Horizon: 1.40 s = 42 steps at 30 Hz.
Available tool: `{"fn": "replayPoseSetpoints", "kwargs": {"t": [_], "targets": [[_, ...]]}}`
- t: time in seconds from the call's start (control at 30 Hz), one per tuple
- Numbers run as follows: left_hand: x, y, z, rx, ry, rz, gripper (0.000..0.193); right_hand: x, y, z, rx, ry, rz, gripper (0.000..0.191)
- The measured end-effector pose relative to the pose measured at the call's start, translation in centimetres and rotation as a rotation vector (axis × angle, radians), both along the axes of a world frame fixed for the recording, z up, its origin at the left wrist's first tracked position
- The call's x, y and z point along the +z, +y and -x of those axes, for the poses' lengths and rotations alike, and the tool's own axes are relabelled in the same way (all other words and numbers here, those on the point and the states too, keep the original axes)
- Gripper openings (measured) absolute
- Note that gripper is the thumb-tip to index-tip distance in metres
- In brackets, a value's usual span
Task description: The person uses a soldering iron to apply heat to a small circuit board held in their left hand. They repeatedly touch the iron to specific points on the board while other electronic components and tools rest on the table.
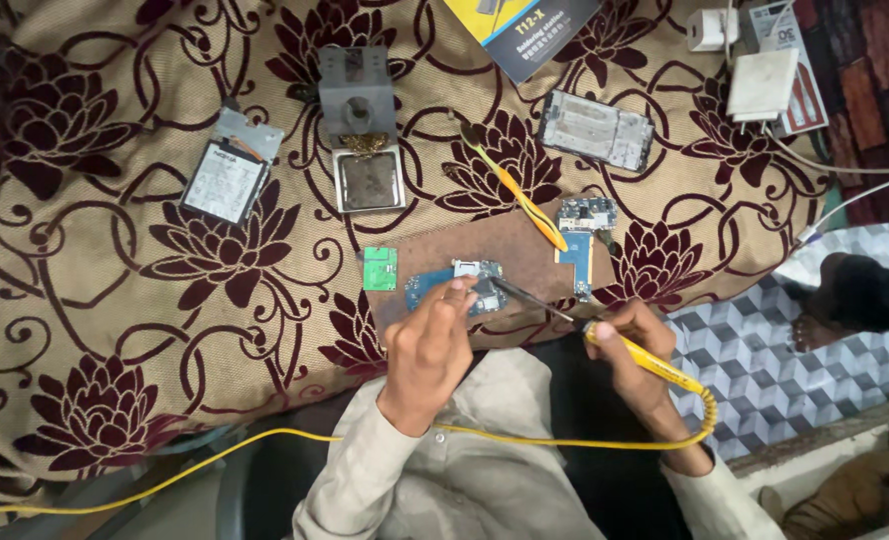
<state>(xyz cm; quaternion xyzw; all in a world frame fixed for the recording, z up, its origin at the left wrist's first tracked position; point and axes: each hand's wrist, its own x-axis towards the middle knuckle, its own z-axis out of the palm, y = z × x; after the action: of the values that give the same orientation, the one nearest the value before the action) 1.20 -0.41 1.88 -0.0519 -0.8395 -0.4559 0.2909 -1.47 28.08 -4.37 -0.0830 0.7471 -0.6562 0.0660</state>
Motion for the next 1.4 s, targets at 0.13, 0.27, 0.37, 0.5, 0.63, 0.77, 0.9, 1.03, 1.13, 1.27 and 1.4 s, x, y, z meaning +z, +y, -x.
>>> {"fn": "replayPoseSetpoints", "kwargs": {"t": [0.13, 0.27, 0.37, 0.5, 0.63, 0.77, 0.9, 1.03, 1.13, 1.27, 1.4], "targets": [[-0.2, 0.2, 0.0, 0.008, 0.006, -0.002, 0.038, -0.8, 1.0, -0.7, -0.055, -0.025, 0.007, 0.016], [-0.3, 0.1, 0.0, 0.010, -0.005, 0.009, 0.037, -0.5, 1.4, -1.8, -0.077, 0.019, -0.029, 0.011], [-0.3, -0.1, 0.1, 0.038, -0.025, 0.020, 0.032, 0.5, 1.2, -2.5, -0.045, 0.110, -0.129, 0.016], [0.0, -0.1, 0.2, 0.039, -0.012, 0.007, 0.029, 1.9, 0.2, -2.4, -0.018, 0.185, -0.287, 0.023], [0.1, 0.0, 0.2, 0.048, -0.022, 0.028, 0.029, 3.1, -0.3, -1.5, 0.114, 0.323, -0.284, 0.022], [0.1, -0.1, 0.2, 0.038, -0.025, 0.024, 0.032, 3.5, -0.2, -1.3, 0.081, 0.234, -0.272, 0.026], [0.0, 0.0, 0.2, 0.045, -0.021, 0.024, 0.032, 2.9, 0.0, -1.4, 0.022, 0.053, -0.166, 0.036], [-0.1, 0.0, 0.3, 0.044, -0.016, 0.017, 0.033, 2.0, 0.2, -1.4, 0.025, 0.201, -0.216, 0.031], [0.0, 0.0, 0.2, 0.041, -0.020, 0.014, 0.032, 1.5, 0.3, -1.9, -0.028, 0.187, -0.216, 0.025], [0.0, 0.0, 0.3, 0.033, -0.015, 0.007, 0.030, 0.7, 0.1, -2.6, -0.134, 0.048, -0.067, 0.023], [0.2, 0.0, 0.3, 0.015, -0.019, -0.008, 0.030, 0.2, -0.3, -2.9, -0.187, 0.038, -0.010, 0.022]]}}
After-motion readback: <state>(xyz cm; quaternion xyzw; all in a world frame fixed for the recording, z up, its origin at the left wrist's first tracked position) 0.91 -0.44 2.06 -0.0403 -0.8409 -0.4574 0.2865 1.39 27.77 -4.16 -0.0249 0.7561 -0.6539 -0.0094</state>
